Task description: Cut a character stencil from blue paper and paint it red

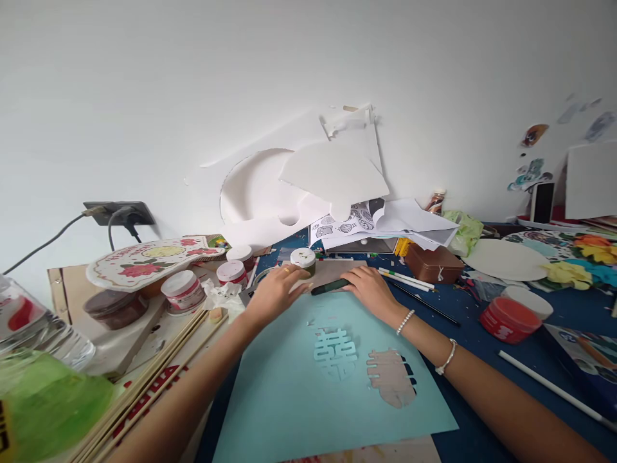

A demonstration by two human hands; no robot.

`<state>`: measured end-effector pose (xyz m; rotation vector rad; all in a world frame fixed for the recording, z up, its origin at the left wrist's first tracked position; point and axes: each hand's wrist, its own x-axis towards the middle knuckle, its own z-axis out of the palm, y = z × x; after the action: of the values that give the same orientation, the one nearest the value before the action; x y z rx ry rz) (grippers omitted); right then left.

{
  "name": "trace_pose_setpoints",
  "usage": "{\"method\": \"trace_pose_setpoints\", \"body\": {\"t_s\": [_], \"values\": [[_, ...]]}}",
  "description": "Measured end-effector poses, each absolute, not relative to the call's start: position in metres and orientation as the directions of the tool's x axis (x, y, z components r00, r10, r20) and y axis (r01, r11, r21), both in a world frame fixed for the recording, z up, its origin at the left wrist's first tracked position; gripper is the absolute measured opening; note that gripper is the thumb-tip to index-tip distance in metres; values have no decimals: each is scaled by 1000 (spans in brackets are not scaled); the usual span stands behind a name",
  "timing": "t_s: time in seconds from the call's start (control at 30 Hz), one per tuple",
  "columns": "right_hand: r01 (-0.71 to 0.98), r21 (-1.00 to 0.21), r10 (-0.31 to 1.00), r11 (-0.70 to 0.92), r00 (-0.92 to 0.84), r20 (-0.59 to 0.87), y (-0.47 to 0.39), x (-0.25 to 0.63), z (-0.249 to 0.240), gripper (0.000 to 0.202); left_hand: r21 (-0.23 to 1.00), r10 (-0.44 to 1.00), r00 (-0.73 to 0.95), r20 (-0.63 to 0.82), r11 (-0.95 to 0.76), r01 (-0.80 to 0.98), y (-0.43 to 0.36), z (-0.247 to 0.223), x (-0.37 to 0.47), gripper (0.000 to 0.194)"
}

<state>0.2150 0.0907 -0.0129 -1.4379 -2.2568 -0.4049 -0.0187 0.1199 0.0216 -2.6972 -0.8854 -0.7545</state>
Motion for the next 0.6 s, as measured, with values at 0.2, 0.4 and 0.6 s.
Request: {"method": "trace_pose_setpoints", "body": {"t_s": [0.2, 0.4, 0.6], "values": [[906, -30, 791, 423, -353, 500, 97, 217, -24, 16, -122, 609, 555, 566, -604, 788, 121, 52, -85, 34], [902, -61, 795, 428, -343, 501, 98, 217, -27, 21, -93, 791, 160, 590, -130, 987, 119, 74, -136, 39], [896, -77, 798, 436, -346, 494, 96, 217, -26, 29, -76, 920, -69, 386, 106, 991, 124, 75, -158, 50]]}}
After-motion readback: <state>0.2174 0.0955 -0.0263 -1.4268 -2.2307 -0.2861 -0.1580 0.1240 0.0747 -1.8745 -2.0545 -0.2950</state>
